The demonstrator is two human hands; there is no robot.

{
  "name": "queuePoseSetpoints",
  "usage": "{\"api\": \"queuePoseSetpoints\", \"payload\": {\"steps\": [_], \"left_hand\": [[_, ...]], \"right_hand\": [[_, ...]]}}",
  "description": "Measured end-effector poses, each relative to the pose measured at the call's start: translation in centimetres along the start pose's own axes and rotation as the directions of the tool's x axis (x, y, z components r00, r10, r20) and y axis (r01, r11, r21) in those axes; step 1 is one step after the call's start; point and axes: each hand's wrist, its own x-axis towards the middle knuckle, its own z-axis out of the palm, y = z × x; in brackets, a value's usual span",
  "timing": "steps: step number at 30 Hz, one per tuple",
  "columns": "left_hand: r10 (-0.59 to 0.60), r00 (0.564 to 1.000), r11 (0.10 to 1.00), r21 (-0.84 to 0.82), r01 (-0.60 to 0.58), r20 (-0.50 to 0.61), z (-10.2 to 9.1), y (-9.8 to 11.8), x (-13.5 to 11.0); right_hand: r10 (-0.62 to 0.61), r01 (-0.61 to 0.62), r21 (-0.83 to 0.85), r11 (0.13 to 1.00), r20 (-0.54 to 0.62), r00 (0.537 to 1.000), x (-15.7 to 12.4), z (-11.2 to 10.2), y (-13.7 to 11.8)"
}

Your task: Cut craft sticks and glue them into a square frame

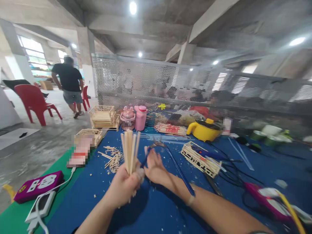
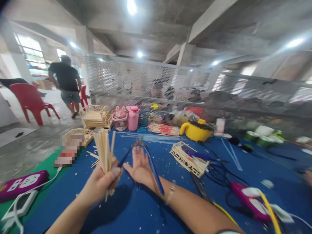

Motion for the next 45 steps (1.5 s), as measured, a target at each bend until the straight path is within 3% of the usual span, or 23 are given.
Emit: {"api": "queuePoseSetpoints", "payload": {"steps": [2, 4, 7, 10, 14, 16, 18, 21, 25, 31, 34, 36, 38, 41, 43, 45], "left_hand": [[-0.01, 0.997, 0.998, 0.055, 0.014, -0.082, -0.7, -0.1, 0.7], [-0.025, 0.991, 0.995, 0.095, 0.038, -0.135, -0.9, -0.5, 1.5], [-0.09, 0.983, 0.984, 0.136, 0.113, -0.162, -0.7, -2.1, 2.5], [-0.189, 0.969, 0.944, 0.242, 0.224, -0.159, -0.2, -4.1, 3.2], [-0.269, 0.946, 0.802, 0.502, 0.325, -0.183, 0.0, -6.4, 4.0], [-0.257, 0.949, 0.705, 0.636, 0.315, -0.184, -0.1, -6.9, 4.3], [-0.249, 0.956, 0.607, 0.744, 0.28, -0.156, -0.1, -7.1, 4.6], [-0.259, 0.961, 0.474, 0.854, 0.215, -0.098, 0.2, -6.9, 4.8], [-0.266, 0.958, 0.33, 0.924, 0.192, -0.104, 1.1, -6.4, 4.8], [-0.314, 0.947, 0.194, 0.972, 0.136, -0.07, 2.2, -5.9, 5.7], [-0.332, 0.943, 0.162, 0.983, 0.084, -0.026, 2.2, -5.7, 6.0], [-0.335, 0.942, 0.136, 0.988, 0.071, -0.021, 2.2, -5.7, 5.9], [-0.319, 0.947, 0.085, 0.994, 0.07, -0.039, 2.2, -5.8, 5.4], [-0.277, 0.957, 0.003, 0.996, 0.089, -0.085, 2.3, -5.8, 4.6], [-0.259, 0.962, -0.009, 0.996, 0.083, -0.083, 2.5, -5.5, 4.4], [-0.267, 0.963, 0.018, 0.999, 0.046, -0.04, 2.7, -5.0, 4.4]], "right_hand": [[0.31, -0.3, -0.14, 0.944, 0.059, 0.949, -4.7, -3.0, 2.4], [0.472, -0.439, -0.235, 0.867, 0.109, 0.875, -9.1, -5.8, 3.2], [0.451, -0.424, -0.223, 0.878, 0.086, 0.888, -14.1, -9.0, 2.6], [0.472, -0.469, -0.229, 0.853, -0.047, 0.881, -16.9, -11.0, 2.9], [0.562, -0.633, -0.248, 0.734, -0.301, 0.77, -18.1, -12.7, 7.6], [0.593, -0.693, -0.186, 0.697, -0.392, 0.703, -17.8, -13.4, 10.5], [0.599, -0.701, -0.127, 0.702, -0.429, 0.677, -17.3, -13.9, 13.0], [0.551, -0.632, -0.102, 0.768, -0.398, 0.734, -16.3, -14.2, 15.0], [0.462, -0.542, -0.148, 0.827, -0.37, 0.806, -14.8, -14.1, 15.9], [0.434, -0.53, -0.224, 0.818, -0.365, 0.824, -11.3, -13.6, 16.8], [0.433, -0.522, -0.216, 0.825, -0.352, 0.83, -11.0, -13.9, 15.7], [0.447, -0.535, -0.225, 0.814, -0.345, 0.825, -12.7, -14.1, 14.0], [0.512, -0.596, -0.295, 0.747, -0.316, 0.799, -16.0, -14.2, 12.0], [0.618, -0.621, -0.385, 0.683, -0.15, 0.772, -22.3, -13.3, 10.1], [0.595, -0.577, -0.353, 0.737, -0.068, 0.801, -25.5, -12.1, 9.9], [0.527, -0.52, -0.317, 0.793, -0.073, 0.847, -27.2, -11.0, 10.3]]}}
